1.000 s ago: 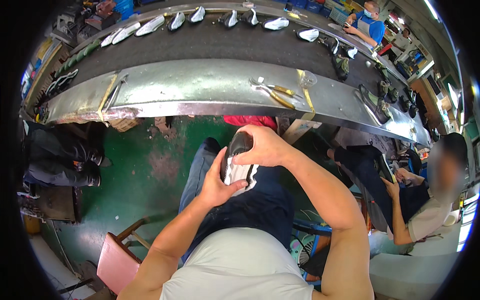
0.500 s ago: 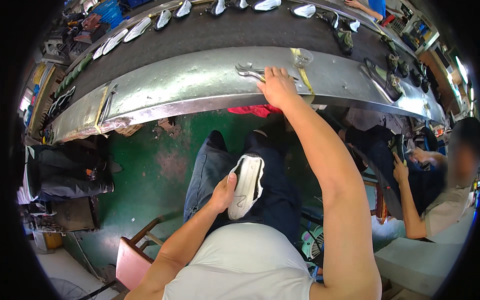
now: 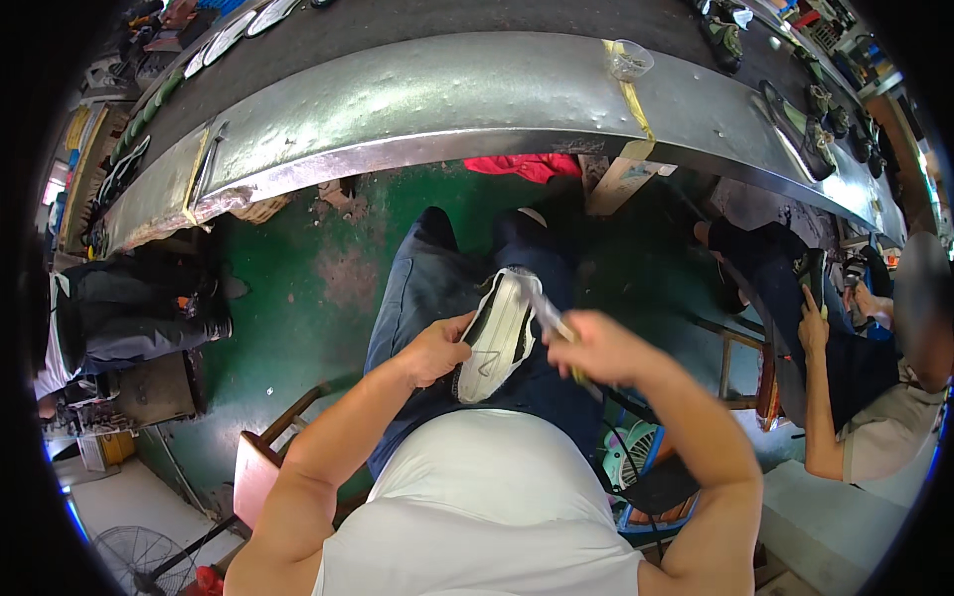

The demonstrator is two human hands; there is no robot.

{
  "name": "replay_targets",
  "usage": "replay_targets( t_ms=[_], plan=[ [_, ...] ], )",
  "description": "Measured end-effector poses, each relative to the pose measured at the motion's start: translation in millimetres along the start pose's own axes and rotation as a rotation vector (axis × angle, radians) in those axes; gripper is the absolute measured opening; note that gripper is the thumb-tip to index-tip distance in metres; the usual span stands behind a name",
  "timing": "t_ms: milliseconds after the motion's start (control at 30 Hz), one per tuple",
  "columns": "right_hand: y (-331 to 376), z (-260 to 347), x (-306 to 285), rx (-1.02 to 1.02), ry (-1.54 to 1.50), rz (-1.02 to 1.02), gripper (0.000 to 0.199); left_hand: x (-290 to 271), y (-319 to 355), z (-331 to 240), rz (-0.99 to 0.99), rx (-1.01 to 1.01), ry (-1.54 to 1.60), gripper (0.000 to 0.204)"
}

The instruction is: Manually scraping and preparing shoe soles on an assembly line.

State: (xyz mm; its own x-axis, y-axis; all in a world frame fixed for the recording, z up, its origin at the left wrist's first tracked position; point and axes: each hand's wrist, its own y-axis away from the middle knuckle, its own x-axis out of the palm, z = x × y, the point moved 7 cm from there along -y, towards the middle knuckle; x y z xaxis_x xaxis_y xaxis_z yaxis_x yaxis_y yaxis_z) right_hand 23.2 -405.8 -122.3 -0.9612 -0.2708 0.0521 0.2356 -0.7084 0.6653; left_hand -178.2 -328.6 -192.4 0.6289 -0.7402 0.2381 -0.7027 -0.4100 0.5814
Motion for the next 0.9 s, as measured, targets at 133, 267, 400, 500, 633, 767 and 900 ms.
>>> replay_targets(
  t_ms=[133,267,400,500,633,767,900],
  plan=[
    [24.4,-40.8,31.9,-0.033,0.408,-0.039,0.024,9.6,6.9,0.5,0.021,0.006,0.065,0.075],
    [32.1,-15.6,37.9,-0.167,0.581,-0.099,0.024,12.0,7.4,14.6,-0.063,0.076,-0.001,0.078],
    [27.8,2.6,31.8,-0.257,0.68,-0.121,0.028,20.5,6.0,21.2,-0.139,0.149,-0.133,0.079],
    [21.5,-3.7,21.6,-0.009,0.829,-0.101,0.023,35.4,17.6,0.2,-0.183,0.092,-0.524,0.074],
    [22.2,1.2,20.7,0.23,0.654,0.109,0.024,15.5,9.0,-12.8,-0.086,0.214,-0.728,0.063],
    [21.9,20.4,35.1,0.179,0.693,0.098,0.035,-6.6,-68.3,-69.5,-0.268,0.346,-0.608,0.058],
    [17.7,26.9,32.3,0.301,0.759,0.134,0.038,32.0,-145.3,-42.9,0.152,0.257,-0.297,0.078]
  ],
)
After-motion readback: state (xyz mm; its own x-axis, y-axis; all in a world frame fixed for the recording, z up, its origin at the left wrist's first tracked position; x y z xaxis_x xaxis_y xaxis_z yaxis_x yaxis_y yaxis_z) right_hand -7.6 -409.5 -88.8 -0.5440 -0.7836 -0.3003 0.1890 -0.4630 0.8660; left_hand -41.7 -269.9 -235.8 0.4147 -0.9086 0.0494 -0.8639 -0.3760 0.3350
